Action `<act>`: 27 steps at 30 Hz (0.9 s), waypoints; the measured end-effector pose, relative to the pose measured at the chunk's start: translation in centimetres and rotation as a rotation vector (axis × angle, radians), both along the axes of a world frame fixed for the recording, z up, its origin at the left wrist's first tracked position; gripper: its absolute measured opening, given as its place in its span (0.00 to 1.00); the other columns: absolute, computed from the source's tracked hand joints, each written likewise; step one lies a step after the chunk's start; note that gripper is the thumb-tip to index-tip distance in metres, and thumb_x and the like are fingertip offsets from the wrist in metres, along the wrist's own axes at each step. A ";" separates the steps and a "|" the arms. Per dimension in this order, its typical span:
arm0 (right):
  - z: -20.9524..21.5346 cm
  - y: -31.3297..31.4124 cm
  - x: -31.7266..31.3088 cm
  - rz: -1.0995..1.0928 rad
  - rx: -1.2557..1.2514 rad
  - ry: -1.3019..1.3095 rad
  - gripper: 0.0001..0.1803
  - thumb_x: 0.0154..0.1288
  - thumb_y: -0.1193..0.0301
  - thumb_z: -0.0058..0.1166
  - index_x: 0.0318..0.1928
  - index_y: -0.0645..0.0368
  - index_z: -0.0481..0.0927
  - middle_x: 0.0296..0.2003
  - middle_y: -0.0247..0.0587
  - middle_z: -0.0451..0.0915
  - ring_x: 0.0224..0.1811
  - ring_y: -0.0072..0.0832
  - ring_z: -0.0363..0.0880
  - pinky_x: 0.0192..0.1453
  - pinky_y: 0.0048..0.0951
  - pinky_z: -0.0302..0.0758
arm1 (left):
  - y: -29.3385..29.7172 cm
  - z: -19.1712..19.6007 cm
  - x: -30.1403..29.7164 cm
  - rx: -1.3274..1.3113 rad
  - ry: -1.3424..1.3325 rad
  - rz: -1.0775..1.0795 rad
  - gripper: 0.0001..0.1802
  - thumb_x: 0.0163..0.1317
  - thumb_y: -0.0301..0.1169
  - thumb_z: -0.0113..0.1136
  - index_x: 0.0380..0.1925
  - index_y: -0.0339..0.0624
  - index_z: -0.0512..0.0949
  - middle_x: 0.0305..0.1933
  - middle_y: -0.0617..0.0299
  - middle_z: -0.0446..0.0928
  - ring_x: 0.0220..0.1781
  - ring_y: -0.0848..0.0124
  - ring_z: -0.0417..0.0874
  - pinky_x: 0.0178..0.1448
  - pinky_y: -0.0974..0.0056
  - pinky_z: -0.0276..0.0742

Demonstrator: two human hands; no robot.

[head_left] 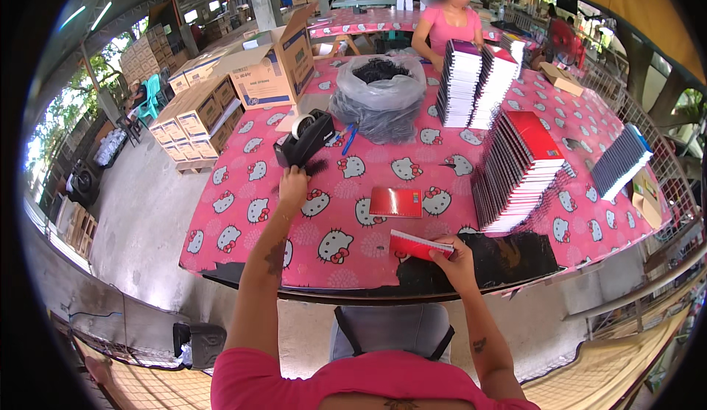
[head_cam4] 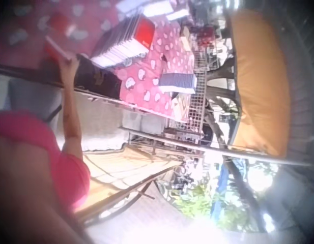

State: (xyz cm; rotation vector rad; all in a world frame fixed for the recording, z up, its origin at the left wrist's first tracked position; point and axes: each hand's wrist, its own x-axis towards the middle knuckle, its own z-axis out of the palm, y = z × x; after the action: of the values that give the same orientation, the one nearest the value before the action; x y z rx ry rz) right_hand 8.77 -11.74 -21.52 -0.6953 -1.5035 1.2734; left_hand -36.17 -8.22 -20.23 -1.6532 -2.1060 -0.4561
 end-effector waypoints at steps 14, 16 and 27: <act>0.9 -0.3 -0.7 0.065 -0.147 -0.143 0.12 0.63 0.78 0.61 0.47 0.64 0.79 0.40 0.34 0.80 0.44 0.18 0.76 0.51 0.21 0.72 | -4.2 4.2 12.2 0.306 -0.280 -0.363 0.13 0.63 0.23 0.56 0.48 0.39 0.76 0.34 0.50 0.78 0.38 0.52 0.80 0.42 0.51 0.76; 1.3 -0.2 -0.9 0.076 -0.151 -0.143 0.11 0.63 0.78 0.60 0.47 0.65 0.80 0.40 0.34 0.81 0.45 0.19 0.77 0.52 0.21 0.72 | -5.5 4.3 14.0 0.280 -0.531 -0.360 0.16 0.62 0.23 0.56 0.51 0.40 0.76 0.35 0.49 0.78 0.38 0.50 0.80 0.41 0.51 0.76; 0.5 -0.2 -2.3 -0.096 0.008 -0.141 0.15 0.65 0.79 0.57 0.53 0.64 0.81 0.45 0.40 0.83 0.45 0.20 0.78 0.51 0.22 0.73 | -12.1 1.9 24.6 -0.014 -0.405 -0.452 0.28 0.59 0.35 0.64 0.59 0.39 0.72 0.54 0.45 0.73 0.53 0.49 0.74 0.53 0.49 0.70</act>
State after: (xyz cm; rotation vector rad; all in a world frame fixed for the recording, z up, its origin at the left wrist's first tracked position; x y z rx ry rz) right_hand 6.51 -11.97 -20.99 -0.8566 -1.5681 1.1658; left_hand -11.53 -20.35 -18.32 -2.2014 -1.9803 -0.9889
